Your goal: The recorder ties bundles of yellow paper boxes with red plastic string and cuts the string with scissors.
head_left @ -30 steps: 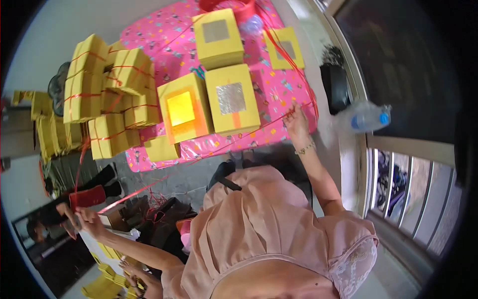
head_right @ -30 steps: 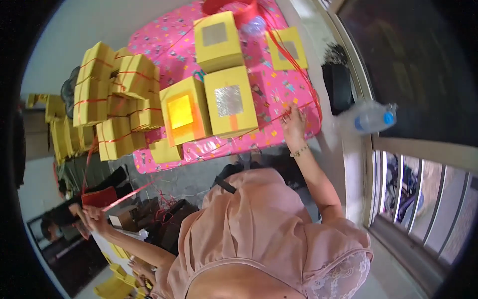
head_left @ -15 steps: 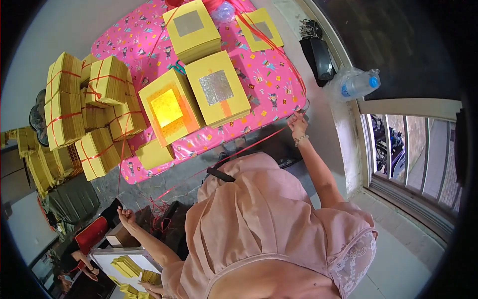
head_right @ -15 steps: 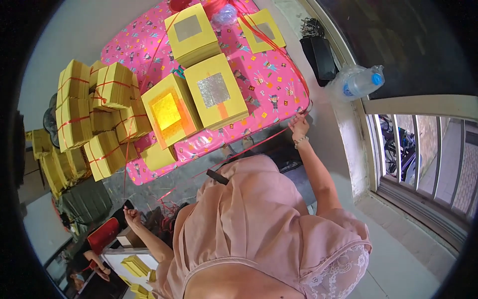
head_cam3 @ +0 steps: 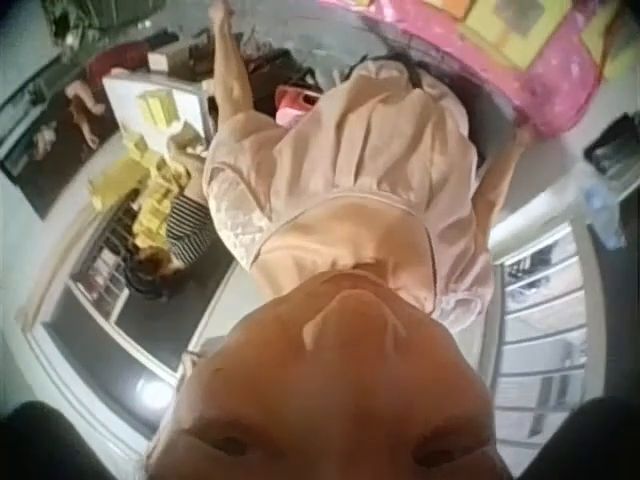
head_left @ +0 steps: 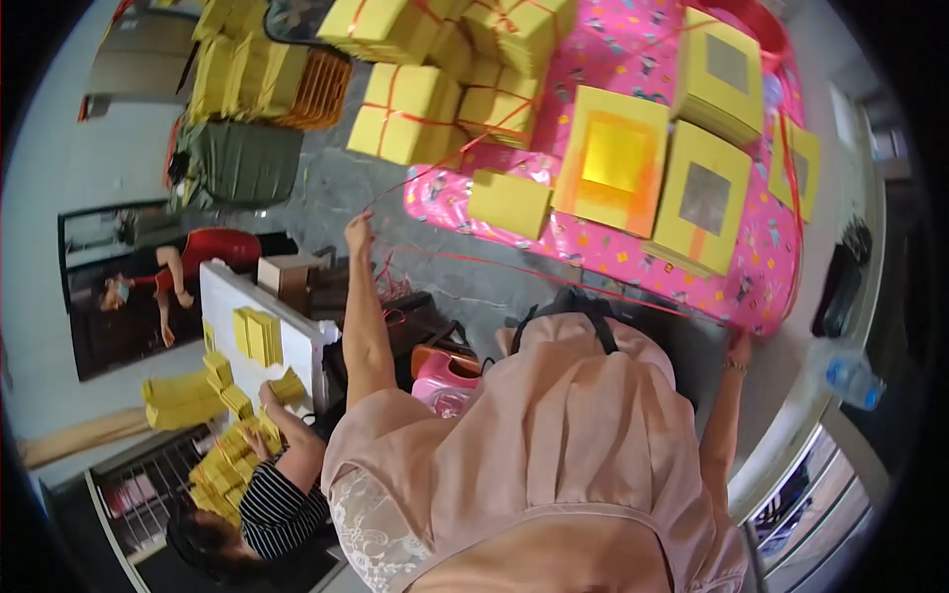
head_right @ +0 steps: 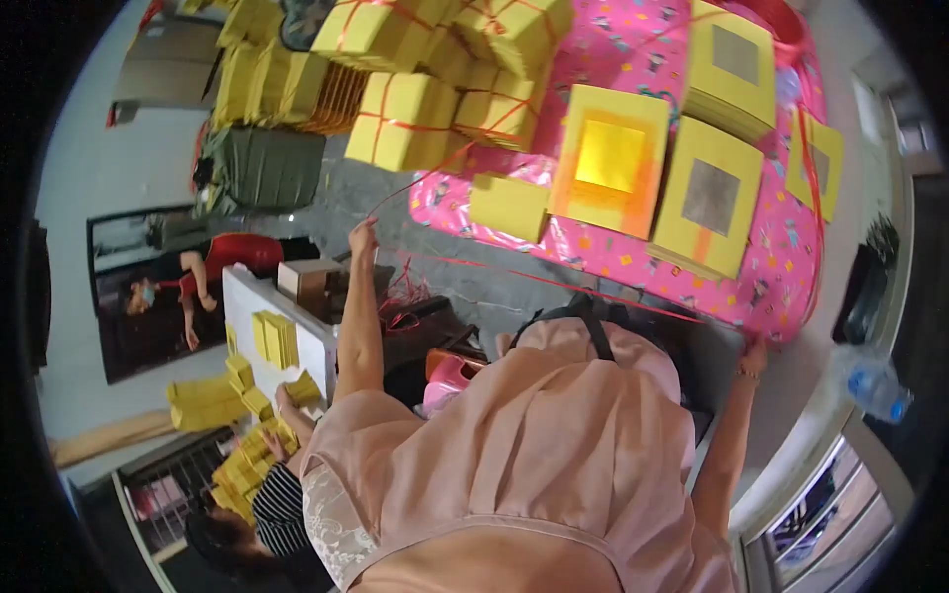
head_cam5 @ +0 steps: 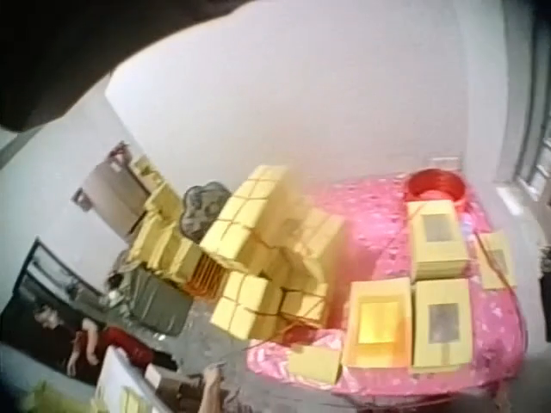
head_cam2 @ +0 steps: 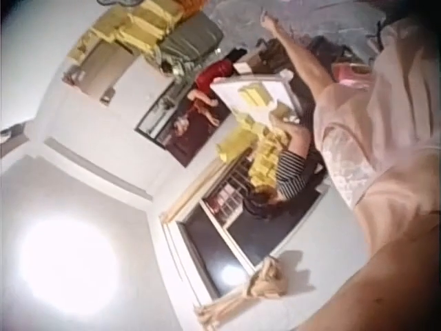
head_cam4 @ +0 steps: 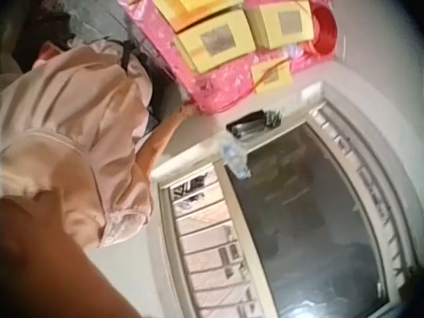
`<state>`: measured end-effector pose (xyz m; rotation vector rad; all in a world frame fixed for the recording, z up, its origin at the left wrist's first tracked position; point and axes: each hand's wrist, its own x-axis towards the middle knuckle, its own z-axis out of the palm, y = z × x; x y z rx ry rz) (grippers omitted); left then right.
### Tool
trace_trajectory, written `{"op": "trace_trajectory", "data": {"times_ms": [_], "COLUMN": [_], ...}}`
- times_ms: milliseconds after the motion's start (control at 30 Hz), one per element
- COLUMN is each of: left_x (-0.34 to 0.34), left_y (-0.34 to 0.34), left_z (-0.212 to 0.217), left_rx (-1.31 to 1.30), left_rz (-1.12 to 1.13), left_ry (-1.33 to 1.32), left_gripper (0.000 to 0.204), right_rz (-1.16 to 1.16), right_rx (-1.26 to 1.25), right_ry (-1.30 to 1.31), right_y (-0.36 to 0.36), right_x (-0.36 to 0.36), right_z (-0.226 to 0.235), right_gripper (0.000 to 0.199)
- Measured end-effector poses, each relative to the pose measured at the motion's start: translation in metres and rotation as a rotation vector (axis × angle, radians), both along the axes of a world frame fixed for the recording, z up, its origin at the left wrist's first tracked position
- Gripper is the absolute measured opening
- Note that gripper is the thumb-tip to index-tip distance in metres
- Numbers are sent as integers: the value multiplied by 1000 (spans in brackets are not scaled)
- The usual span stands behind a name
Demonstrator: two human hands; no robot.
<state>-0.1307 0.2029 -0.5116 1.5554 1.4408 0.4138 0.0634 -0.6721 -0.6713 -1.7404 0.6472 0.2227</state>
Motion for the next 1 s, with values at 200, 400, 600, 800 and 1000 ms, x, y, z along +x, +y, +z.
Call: {"op": "trace_trajectory", "data": {"times_ms": [200,400,600,800,1000], "left_x": [5,3,6,2,-7], "left_y": [-9,3,3,-14,-20], "left_z": [-28,-88,-88,-61,-56], "left_rx": [-35,137,-252,-33,28], "left_rz": [44,-30,-108,-2,96], "left_ry": [-25,100,67,23,-26], "left_gripper": [24,26,24,24,22], "right_rz": [-466,-568,-559,-579,-511], "right_rx": [333,319,325,289,255], "right_ry": [205,197,186,197,241], "right_y": [12,20,29,41,44], "right_x": [8,10,9,13,14], "right_z": [12,25,39,43,57], "right_gripper": [16,18,20,18,21]}}
